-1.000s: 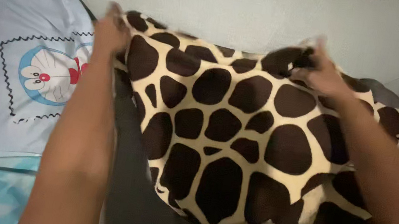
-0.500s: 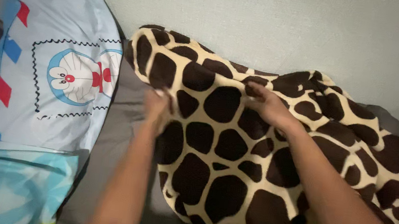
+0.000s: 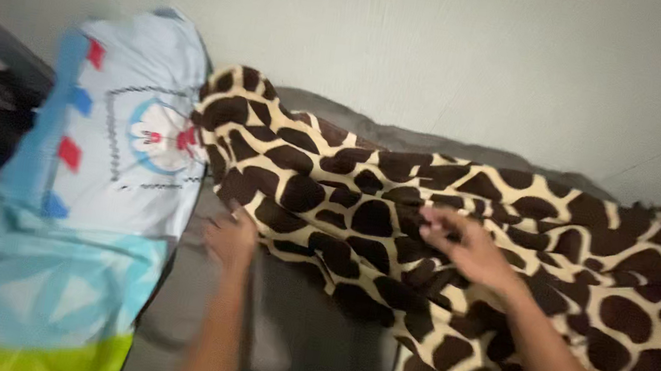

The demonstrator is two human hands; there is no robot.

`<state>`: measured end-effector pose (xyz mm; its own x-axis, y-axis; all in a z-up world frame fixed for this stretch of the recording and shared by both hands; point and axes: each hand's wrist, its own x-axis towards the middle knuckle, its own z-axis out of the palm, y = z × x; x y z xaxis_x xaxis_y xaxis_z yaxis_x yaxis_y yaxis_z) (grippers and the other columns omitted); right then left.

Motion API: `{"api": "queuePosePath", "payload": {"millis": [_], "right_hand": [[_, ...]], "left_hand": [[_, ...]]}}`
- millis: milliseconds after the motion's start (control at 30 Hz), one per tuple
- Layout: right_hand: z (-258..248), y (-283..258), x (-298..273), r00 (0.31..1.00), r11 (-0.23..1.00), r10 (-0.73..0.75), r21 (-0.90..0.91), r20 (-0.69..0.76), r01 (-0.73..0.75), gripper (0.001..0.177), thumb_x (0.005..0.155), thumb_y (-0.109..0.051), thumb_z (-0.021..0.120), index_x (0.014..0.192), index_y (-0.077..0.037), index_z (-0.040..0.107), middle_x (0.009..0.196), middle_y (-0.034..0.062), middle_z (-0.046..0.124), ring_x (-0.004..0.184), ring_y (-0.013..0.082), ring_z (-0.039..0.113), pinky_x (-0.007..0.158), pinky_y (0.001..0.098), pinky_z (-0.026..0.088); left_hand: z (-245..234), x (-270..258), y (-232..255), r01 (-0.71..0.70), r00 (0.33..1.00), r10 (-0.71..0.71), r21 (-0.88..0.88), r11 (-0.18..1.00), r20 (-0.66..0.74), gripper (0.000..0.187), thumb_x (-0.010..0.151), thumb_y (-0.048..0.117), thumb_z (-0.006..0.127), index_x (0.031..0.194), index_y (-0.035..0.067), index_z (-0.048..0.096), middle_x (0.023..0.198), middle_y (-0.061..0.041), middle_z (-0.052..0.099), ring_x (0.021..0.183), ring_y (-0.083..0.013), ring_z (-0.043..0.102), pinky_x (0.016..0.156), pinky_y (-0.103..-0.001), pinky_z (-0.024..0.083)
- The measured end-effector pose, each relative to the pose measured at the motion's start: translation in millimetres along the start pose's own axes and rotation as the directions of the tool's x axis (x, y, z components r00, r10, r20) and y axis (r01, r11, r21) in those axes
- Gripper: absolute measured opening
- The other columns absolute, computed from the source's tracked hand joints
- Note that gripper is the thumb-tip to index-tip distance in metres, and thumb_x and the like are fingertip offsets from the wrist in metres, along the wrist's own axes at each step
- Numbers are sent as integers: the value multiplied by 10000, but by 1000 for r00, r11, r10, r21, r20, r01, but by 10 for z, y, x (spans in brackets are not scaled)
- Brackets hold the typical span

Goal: The person spreads a giraffe-patterned blanket over a bed, smoothing and tucking the edges around the mattress. They then adjust a colorful pillow at the head of the bed.

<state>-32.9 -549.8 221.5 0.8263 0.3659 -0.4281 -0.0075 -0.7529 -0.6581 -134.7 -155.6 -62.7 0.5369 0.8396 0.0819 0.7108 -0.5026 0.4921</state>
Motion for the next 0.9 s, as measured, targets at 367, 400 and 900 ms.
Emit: {"api": "queuePosePath", "payload": {"millis": [367, 400, 900], "right_hand": [[-43, 2199, -2439, 996, 988, 79, 126, 45, -84, 463, 922, -338, 667, 1332, -123, 686, 1274, 108, 747, 1168, 247, 713, 1012, 406, 545], [-53, 2373, -2654, 994, 989, 71, 122, 86, -81, 478, 927, -344, 687, 1343, -111, 663, 1231, 140, 763, 1148, 258, 714, 1017, 404, 535], [437, 2602, -3536, 960, 989, -146, 52, 239, 138, 559, 922, -352, 727, 1397, -99, 577, 1142, 122, 712, 894, 199, 708, 809, 344, 608]], "left_hand": [[-328, -4129, 1338, -124, 559, 235, -200, 972, 795, 869, 995, 596, 668, 1551, 62, 266, 1594, -223, 279, 1442, -448, 247, 1160, -629, 203], [-439, -4333, 1454, -123, 545, 260, -230, 965, 797, 958, 961, 618, 755, 1569, 93, 233, 1608, -235, 220, 1453, -447, 203, 1138, -625, 210], [-2748, -4770, 569, 709, 697, -198, -621, 334, 689, 896, 952, 260, 792, 1571, 99, 165, 1488, -116, 432, 1363, -284, 442, 1139, -586, 280]]}}
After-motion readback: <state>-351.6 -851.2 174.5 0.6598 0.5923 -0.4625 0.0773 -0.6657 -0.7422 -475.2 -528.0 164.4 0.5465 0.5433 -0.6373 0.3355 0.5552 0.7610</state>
